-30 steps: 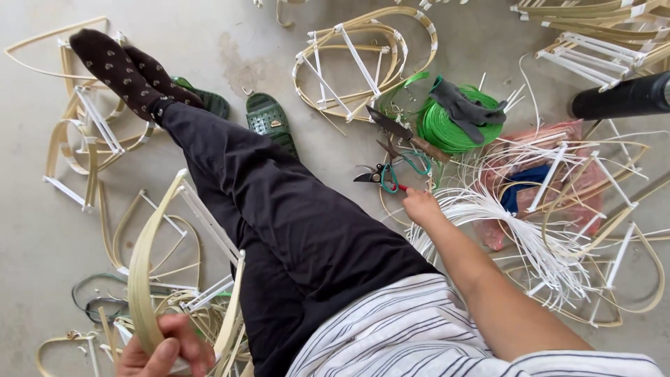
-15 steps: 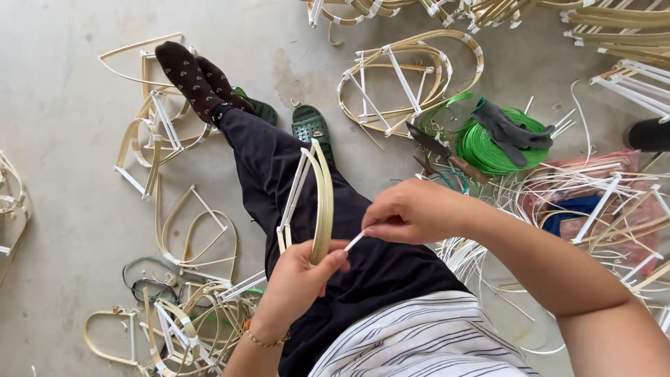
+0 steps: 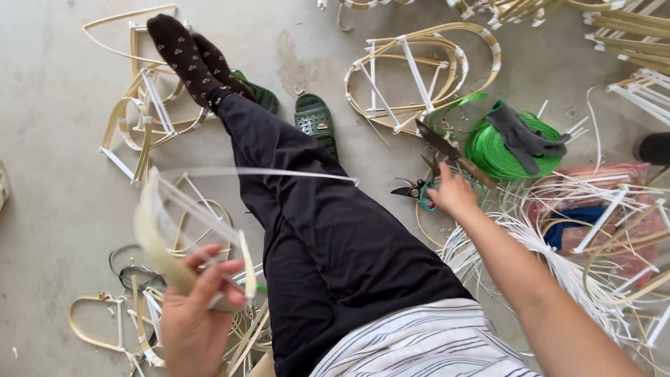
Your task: Wrapping and securing bamboo furniture frame joints with white plastic strips.
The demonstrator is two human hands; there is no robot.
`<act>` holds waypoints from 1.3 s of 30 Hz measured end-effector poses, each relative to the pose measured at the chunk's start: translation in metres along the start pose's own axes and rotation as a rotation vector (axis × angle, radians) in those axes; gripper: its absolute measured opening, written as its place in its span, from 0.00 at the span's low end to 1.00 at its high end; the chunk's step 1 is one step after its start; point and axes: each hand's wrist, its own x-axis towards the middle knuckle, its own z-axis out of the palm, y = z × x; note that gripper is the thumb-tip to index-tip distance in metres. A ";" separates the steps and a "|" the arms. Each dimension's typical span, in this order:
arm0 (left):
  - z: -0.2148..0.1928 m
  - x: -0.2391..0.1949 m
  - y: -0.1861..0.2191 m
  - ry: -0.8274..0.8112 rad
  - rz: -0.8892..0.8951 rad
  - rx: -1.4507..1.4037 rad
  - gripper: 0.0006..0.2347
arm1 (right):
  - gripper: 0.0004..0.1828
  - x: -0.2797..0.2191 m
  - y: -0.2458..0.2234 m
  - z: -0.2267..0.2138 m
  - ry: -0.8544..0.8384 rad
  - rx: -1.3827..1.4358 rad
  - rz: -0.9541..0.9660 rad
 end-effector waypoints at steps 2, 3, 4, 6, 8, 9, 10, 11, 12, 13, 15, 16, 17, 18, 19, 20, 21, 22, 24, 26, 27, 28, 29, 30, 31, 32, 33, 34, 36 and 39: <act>0.010 0.006 -0.018 -0.021 -0.077 -0.001 0.07 | 0.52 0.004 0.009 0.021 -0.011 -0.023 0.057; 0.013 0.007 -0.026 -0.049 -0.156 0.001 0.05 | 0.55 0.005 0.012 0.032 -0.021 -0.043 0.121; 0.016 0.009 -0.037 -0.032 -0.150 -0.001 0.05 | 0.55 0.002 0.017 0.036 -0.028 -0.048 0.105; 0.021 0.012 -0.056 -0.147 -0.157 0.013 0.06 | 0.53 0.003 0.019 0.041 -0.003 0.001 0.097; 0.033 0.015 -0.058 -0.094 -0.141 0.002 0.06 | 0.48 0.014 0.033 0.053 0.102 0.124 -0.039; 0.039 0.018 -0.059 -0.066 -0.152 -0.002 0.05 | 0.42 0.020 0.041 0.060 0.202 0.255 -0.137; 0.043 0.019 -0.056 -0.045 -0.130 -0.007 0.05 | 0.42 0.006 0.002 0.023 0.199 0.257 -0.167; 0.047 0.019 -0.054 -0.041 -0.146 -0.018 0.05 | 0.41 -0.019 -0.031 -0.016 0.043 0.374 -0.102; 0.052 0.020 -0.053 -0.037 -0.163 -0.030 0.04 | 0.41 -0.051 -0.060 -0.057 -0.118 0.485 -0.037; 0.053 0.019 -0.053 -0.026 -0.152 -0.034 0.04 | 0.41 -0.070 -0.074 -0.072 -0.121 0.481 -0.052; 0.055 0.018 -0.055 -0.079 -0.090 -0.062 0.05 | 0.32 -0.109 -0.098 -0.103 -0.161 0.571 -0.591; 0.056 0.016 -0.056 -0.072 -0.079 -0.067 0.05 | 0.32 -0.137 -0.117 -0.121 -0.162 0.566 -0.604; 0.057 0.015 -0.057 -0.078 -0.055 -0.099 0.05 | 0.32 -0.163 -0.135 -0.140 -0.239 0.611 -0.787; 0.058 0.014 -0.058 -0.084 -0.030 -0.130 0.05 | 0.33 -0.191 -0.154 -0.159 -0.320 0.651 -0.969; 0.060 0.012 -0.057 -0.081 -0.013 -0.138 0.05 | 0.33 -0.199 -0.163 -0.163 -0.317 0.641 -0.986; 0.061 0.010 -0.055 -0.077 -0.011 -0.167 0.05 | 0.33 -0.208 -0.173 -0.166 -0.279 0.576 -0.974; 0.062 0.007 -0.055 -0.073 -0.010 -0.196 0.05 | 0.34 -0.219 -0.181 -0.168 -0.240 0.512 -0.959; 0.063 0.005 -0.053 -0.070 0.005 -0.203 0.05 | 0.34 -0.220 -0.184 -0.167 -0.237 0.504 -0.975; 0.063 0.000 -0.052 -0.101 0.004 -0.226 0.05 | 0.34 -0.224 -0.187 -0.164 -0.128 0.539 -1.030; 0.061 -0.005 -0.053 -0.110 0.012 -0.250 0.05 | 0.34 -0.229 -0.186 -0.161 -0.101 0.541 -0.991; 0.060 -0.006 -0.054 -0.122 0.008 -0.266 0.04 | 0.34 -0.231 -0.186 -0.159 -0.075 0.553 -0.940; 0.059 -0.007 -0.054 -0.123 0.013 -0.270 0.04 | 0.34 -0.230 -0.181 -0.155 -0.072 0.548 -0.944; 0.059 -0.008 -0.054 -0.140 0.017 -0.271 0.05 | 0.32 -0.229 -0.176 -0.152 -0.049 0.537 -0.937; 0.059 -0.009 -0.055 -0.156 0.020 -0.272 0.05 | 0.30 -0.228 -0.171 -0.149 -0.026 0.526 -0.931; 0.057 -0.009 -0.056 -0.158 0.027 -0.279 0.05 | 0.30 -0.219 -0.164 -0.142 -0.022 0.520 -0.936; 0.056 -0.009 -0.057 -0.161 0.024 -0.307 0.05 | 0.28 -0.210 -0.158 -0.135 -0.038 0.588 -0.847; 0.053 -0.011 -0.058 -0.162 0.020 -0.335 0.04 | 0.27 -0.202 -0.151 -0.127 -0.056 0.657 -0.756; 0.048 -0.013 -0.057 -0.162 0.025 -0.341 0.04 | 0.27 -0.185 -0.143 -0.124 -0.054 0.651 -0.761; 0.040 -0.013 -0.053 -0.247 0.030 -0.241 0.06 | 0.34 -0.145 -0.131 -0.122 0.050 0.218 -0.438; 0.028 -0.018 -0.038 -0.363 -0.039 0.069 0.08 | 0.40 -0.053 -0.037 -0.058 0.059 -0.131 -0.346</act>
